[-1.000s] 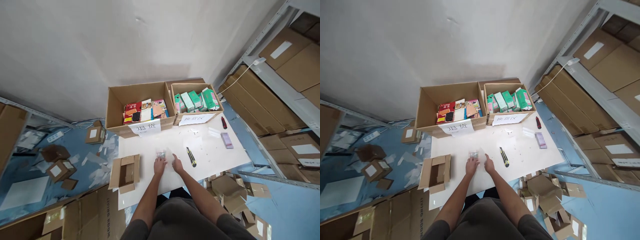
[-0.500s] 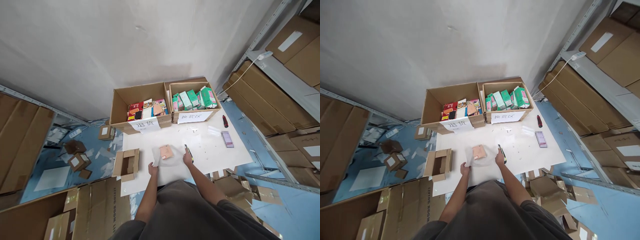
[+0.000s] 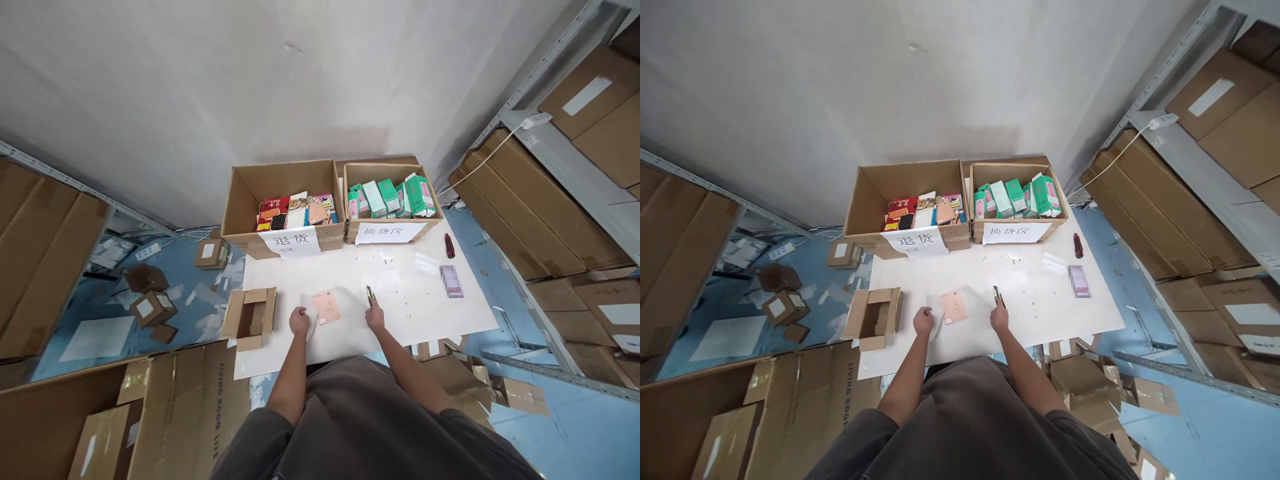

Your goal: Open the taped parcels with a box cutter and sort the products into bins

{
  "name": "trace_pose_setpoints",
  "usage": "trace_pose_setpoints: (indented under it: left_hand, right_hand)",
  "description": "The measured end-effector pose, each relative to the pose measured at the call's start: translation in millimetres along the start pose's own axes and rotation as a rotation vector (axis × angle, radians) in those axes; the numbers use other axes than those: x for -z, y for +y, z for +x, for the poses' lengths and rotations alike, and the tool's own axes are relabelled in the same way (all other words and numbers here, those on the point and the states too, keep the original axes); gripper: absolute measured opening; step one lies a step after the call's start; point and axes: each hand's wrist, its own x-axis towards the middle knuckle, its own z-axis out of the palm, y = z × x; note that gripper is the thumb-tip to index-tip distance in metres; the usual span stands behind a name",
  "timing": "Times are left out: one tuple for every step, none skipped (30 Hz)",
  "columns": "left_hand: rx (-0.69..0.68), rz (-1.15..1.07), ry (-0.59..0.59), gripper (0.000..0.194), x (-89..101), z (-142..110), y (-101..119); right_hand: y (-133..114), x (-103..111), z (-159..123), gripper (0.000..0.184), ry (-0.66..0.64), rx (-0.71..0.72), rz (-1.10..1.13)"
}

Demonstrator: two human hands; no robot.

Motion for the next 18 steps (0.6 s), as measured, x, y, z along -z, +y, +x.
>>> trace_pose_setpoints:
  left_hand:
    - [0.015,-0.007,0.029,0.027,7.3,0,-9]
    - [0.027,-0.012,0.061,0.028,15.4,-2,-17]
    - [0.037,-0.015,0.096,0.028,23.4,-6,-26]
    - [0.046,-0.015,0.134,0.029,30.3,-13,-32]
    - [0.055,-0.014,0.175,0.029,35.1,-21,-36]
    - [0.05,-0.014,0.214,0.029,37.3,-32,-38]
    - [0.019,-0.015,0.24,0.03,36.2,-43,-36]
    - [-0.025,-0.017,0.246,0.032,31.7,-56,-31]
    - [-0.123,-0.025,0.223,0.033,24.2,-67,-24]
    - [-0.233,-0.033,0.143,0.031,14.3,-77,-15]
    - [-0.322,-0.042,0.026,0.03,3.1,-85,-5]
    - [-0.372,-0.047,-0.1,0.033,-8.3,-88,4]
    - [-0.362,-0.051,-0.191,0.037,-18.6,-88,12]
    - [-0.265,-0.055,-0.218,0.043,-27.0,-84,18]
    - [-0.165,-0.053,-0.23,0.049,-33.0,-76,22]
    - [-0.071,-0.051,-0.229,0.054,-36.5,-66,23]
    - [0.007,-0.051,-0.226,0.057,-38.1,-55,22]
    - [0.06,-0.053,-0.23,0.058,-38.3,-43,20]
  right_hand:
    - [2,3,-3,0.063,0.001,0.004,0.011]
    - [3,6,-5,0.063,0.019,0.008,0.027]
    - [2,9,-8,0.064,0.063,0.024,0.04]
    - [0,11,-11,0.064,0.131,0.065,0.042]
    - [-4,12,-13,0.062,0.199,0.12,0.045]
    - [-10,12,-14,0.059,0.239,0.181,0.055]
    - [-18,11,-15,0.054,0.236,0.239,0.068]
    - [-28,8,-14,0.049,0.19,0.284,0.08]
    - [-40,4,-13,0.045,0.112,0.309,0.086]
    - [-52,-1,-11,0.042,0.02,0.311,0.081]
    - [-63,-7,-9,0.043,-0.07,0.29,0.065]
    - [-74,-14,-7,0.045,-0.147,0.249,0.039]
    - [-83,-21,-5,0.048,-0.208,0.198,0.007]
    - [-91,-27,-3,0.051,-0.255,0.15,-0.027]
    - [-96,-33,-1,0.053,-0.291,0.112,-0.062]
    - [-99,-38,1,0.055,-0.317,0.082,-0.097]
    - [-100,-42,3,0.055,-0.332,0.059,-0.127]
    - [-100,-46,5,0.055,-0.339,0.044,-0.152]
